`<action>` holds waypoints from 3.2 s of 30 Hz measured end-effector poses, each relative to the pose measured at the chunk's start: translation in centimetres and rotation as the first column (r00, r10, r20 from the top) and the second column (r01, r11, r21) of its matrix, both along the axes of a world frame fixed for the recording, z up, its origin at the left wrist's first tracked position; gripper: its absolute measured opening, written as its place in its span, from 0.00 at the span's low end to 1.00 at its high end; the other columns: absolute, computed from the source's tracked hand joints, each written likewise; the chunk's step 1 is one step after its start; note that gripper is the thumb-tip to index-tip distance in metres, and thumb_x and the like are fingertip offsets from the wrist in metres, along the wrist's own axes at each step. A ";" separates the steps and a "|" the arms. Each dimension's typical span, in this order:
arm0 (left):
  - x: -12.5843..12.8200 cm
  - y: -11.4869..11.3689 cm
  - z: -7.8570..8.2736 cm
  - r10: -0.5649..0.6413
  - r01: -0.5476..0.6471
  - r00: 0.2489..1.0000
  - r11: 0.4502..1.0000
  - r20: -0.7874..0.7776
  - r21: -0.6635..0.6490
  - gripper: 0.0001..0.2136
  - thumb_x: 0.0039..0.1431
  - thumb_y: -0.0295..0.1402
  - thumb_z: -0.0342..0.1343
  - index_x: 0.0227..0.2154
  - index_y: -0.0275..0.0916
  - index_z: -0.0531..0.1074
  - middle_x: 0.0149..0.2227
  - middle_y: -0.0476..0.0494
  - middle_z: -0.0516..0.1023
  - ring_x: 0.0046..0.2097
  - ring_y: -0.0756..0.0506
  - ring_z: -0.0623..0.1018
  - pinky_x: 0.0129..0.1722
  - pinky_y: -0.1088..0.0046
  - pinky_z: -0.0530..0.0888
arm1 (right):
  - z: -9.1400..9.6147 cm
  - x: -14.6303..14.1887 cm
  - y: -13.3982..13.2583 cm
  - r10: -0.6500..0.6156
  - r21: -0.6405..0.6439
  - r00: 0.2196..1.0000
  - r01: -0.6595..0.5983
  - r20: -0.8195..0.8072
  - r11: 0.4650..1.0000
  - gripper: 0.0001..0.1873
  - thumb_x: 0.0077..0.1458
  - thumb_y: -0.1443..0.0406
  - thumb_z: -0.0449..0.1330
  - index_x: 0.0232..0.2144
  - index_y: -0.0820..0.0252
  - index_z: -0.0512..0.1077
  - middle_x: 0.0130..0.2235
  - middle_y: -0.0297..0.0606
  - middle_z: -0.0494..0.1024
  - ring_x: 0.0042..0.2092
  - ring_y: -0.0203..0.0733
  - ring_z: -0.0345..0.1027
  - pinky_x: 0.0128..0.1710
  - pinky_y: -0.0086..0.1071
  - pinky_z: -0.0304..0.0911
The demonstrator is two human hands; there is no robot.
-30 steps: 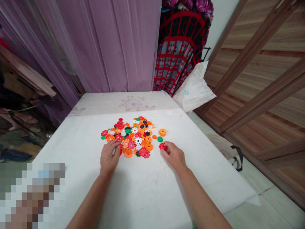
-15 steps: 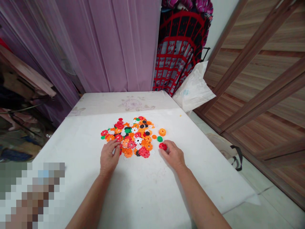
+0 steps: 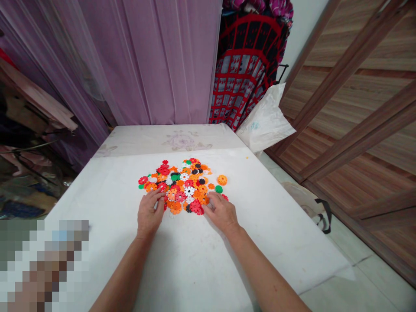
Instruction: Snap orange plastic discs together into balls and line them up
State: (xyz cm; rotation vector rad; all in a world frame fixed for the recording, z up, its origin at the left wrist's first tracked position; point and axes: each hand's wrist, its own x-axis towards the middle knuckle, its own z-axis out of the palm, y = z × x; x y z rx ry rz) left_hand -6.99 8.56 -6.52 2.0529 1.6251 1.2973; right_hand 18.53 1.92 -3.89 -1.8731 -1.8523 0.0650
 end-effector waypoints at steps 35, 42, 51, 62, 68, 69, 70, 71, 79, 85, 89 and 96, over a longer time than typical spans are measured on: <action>-0.1 0.0 0.0 -0.007 0.007 1.000 1.000 -0.007 -0.016 0.13 0.61 0.40 0.49 0.38 0.45 0.78 0.48 0.42 0.79 0.53 0.40 0.75 0.59 0.51 0.67 | 0.9 -1.2 0.6 -0.031 -0.124 0.993 0.045 0.115 0.991 0.12 0.57 0.60 0.57 0.42 0.52 0.76 0.46 0.37 0.81 0.38 0.41 0.75 0.34 0.31 0.63; -0.2 0.0 0.0 -0.019 0.019 1.000 1.000 -0.003 -0.020 0.13 0.61 0.40 0.49 0.38 0.44 0.78 0.48 0.42 0.79 0.54 0.40 0.75 0.59 0.52 0.67 | 0.8 -1.5 0.5 -0.057 -0.065 0.990 0.066 0.129 0.996 0.12 0.56 0.61 0.58 0.42 0.54 0.76 0.39 0.38 0.83 0.34 0.40 0.75 0.32 0.30 0.60; -0.2 0.1 -0.5 -0.012 0.012 1.000 1.000 0.004 0.007 0.13 0.61 0.41 0.49 0.38 0.44 0.78 0.48 0.41 0.79 0.53 0.40 0.75 0.58 0.53 0.68 | 2.1 5.5 0.8 -0.340 -0.063 0.938 0.344 0.071 0.937 0.15 0.55 0.55 0.59 0.43 0.52 0.76 0.34 0.34 0.82 0.33 0.41 0.75 0.31 0.30 0.60; -0.2 0.1 -0.4 -0.010 0.010 1.000 1.000 -0.007 0.017 0.14 0.61 0.41 0.48 0.38 0.43 0.78 0.48 0.40 0.79 0.53 0.40 0.75 0.57 0.53 0.69 | 2.0 8.4 1.8 -0.253 -0.233 0.952 0.289 0.172 0.929 0.14 0.58 0.55 0.58 0.44 0.51 0.75 0.41 0.34 0.82 0.39 0.42 0.75 0.34 0.30 0.60; -0.2 0.1 -0.4 -0.010 0.010 1.000 1.000 -0.020 0.011 0.14 0.61 0.41 0.49 0.38 0.43 0.78 0.48 0.41 0.79 0.53 0.40 0.75 0.57 0.52 0.69 | 1.7 8.4 1.7 -0.247 -0.255 0.953 0.286 0.175 0.924 0.16 0.59 0.57 0.56 0.48 0.51 0.74 0.46 0.34 0.81 0.42 0.42 0.75 0.38 0.30 0.62; -0.2 0.1 -0.4 -0.010 0.010 1.000 1.000 -0.020 0.009 0.14 0.61 0.41 0.49 0.38 0.43 0.78 0.48 0.41 0.79 0.53 0.40 0.75 0.58 0.52 0.69 | 1.7 8.4 1.6 -0.248 -0.253 0.953 0.286 0.173 0.924 0.16 0.59 0.57 0.56 0.48 0.51 0.74 0.47 0.34 0.81 0.43 0.42 0.75 0.38 0.30 0.63; -0.2 0.1 -0.4 -0.008 0.008 1.000 1.000 -0.019 0.009 0.14 0.61 0.41 0.49 0.38 0.43 0.78 0.48 0.41 0.79 0.53 0.40 0.75 0.58 0.52 0.69 | 1.9 8.3 1.6 -0.250 -0.244 0.953 0.287 0.171 0.927 0.16 0.59 0.58 0.56 0.47 0.51 0.74 0.48 0.35 0.80 0.43 0.42 0.75 0.39 0.30 0.63; -0.2 0.1 -0.4 -0.006 0.006 1.000 1.000 -0.017 0.012 0.14 0.61 0.41 0.49 0.38 0.43 0.78 0.48 0.40 0.79 0.53 0.40 0.75 0.58 0.52 0.69 | 2.0 8.2 1.6 -0.252 -0.227 0.953 0.285 0.166 0.931 0.15 0.59 0.58 0.55 0.47 0.51 0.74 0.48 0.35 0.80 0.44 0.41 0.74 0.39 0.30 0.63; -0.2 0.1 -0.6 -0.006 0.007 1.000 1.000 -0.015 0.023 0.13 0.61 0.40 0.49 0.38 0.43 0.78 0.48 0.41 0.79 0.53 0.40 0.75 0.58 0.53 0.69 | 3.8 5.4 2.8 -0.174 -0.289 0.970 0.218 0.171 0.932 0.16 0.57 0.55 0.56 0.45 0.52 0.73 0.48 0.36 0.79 0.43 0.43 0.74 0.38 0.32 0.63; -0.3 0.2 -0.5 -0.019 0.020 1.000 1.000 -0.017 0.016 0.14 0.61 0.41 0.49 0.39 0.44 0.78 0.48 0.41 0.79 0.53 0.40 0.75 0.57 0.53 0.69 | 4.1 4.0 3.7 -0.190 -0.344 0.952 0.266 0.238 0.901 0.17 0.57 0.53 0.54 0.44 0.55 0.71 0.46 0.39 0.79 0.42 0.46 0.75 0.36 0.33 0.62; -0.4 0.2 -0.6 -0.022 0.022 1.000 1.000 -0.016 0.012 0.14 0.61 0.41 0.49 0.39 0.43 0.78 0.48 0.41 0.79 0.53 0.40 0.75 0.57 0.52 0.69 | 4.3 3.8 4.1 -0.189 -0.357 0.945 0.279 0.266 0.891 0.18 0.56 0.52 0.54 0.43 0.55 0.71 0.44 0.40 0.80 0.43 0.47 0.75 0.37 0.35 0.62; -0.2 0.2 -0.5 -0.017 0.018 1.000 0.999 -0.020 0.041 0.14 0.62 0.41 0.49 0.38 0.43 0.78 0.48 0.40 0.80 0.52 0.40 0.76 0.56 0.52 0.70 | 4.9 3.4 4.8 -0.150 -0.381 0.936 0.271 0.318 0.884 0.16 0.55 0.57 0.54 0.44 0.55 0.71 0.43 0.42 0.81 0.43 0.48 0.76 0.36 0.35 0.62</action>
